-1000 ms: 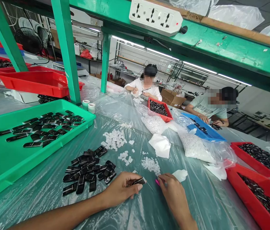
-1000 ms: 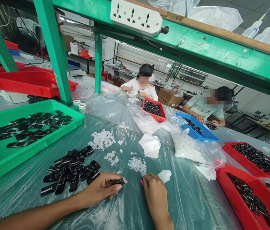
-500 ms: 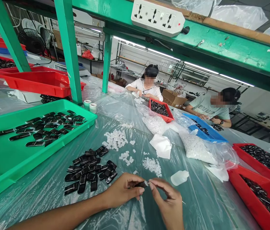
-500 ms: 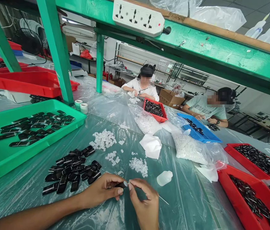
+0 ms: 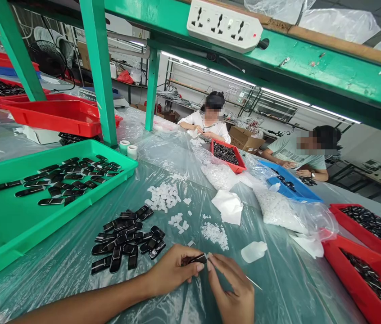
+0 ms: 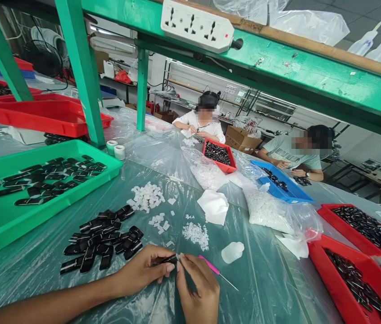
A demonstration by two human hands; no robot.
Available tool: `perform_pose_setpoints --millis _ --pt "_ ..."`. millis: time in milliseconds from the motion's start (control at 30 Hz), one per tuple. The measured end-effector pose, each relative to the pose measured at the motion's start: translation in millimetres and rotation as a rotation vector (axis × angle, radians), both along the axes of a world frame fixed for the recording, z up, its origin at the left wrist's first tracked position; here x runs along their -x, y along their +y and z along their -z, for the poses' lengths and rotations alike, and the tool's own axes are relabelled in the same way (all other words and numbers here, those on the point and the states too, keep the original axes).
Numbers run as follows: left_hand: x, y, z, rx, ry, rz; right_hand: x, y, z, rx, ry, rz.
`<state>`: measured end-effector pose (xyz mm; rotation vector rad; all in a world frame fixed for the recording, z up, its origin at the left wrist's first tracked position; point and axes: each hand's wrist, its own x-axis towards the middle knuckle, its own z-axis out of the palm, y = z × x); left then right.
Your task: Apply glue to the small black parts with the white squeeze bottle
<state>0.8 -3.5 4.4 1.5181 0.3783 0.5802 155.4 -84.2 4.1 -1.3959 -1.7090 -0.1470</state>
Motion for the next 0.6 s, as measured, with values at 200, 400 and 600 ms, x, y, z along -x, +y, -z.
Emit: perform_pose_setpoints --millis 200,400,600 --pt "0.8 -4.9 -5.1 -0.17 0.043 -0.073 -0.5 -0.7 6.7 -0.067 -0.098 0.015" --pt "2.8 -5.7 -11.0 -0.369 0.084 -0.146 4.8 -2.0 9.7 -0.076 -0.079 0.033" --pt "6.4 -9.1 -9.7 -0.616 0.146 -0.184 13.7 -5.1 15.7 -0.121 -0.023 0.082"
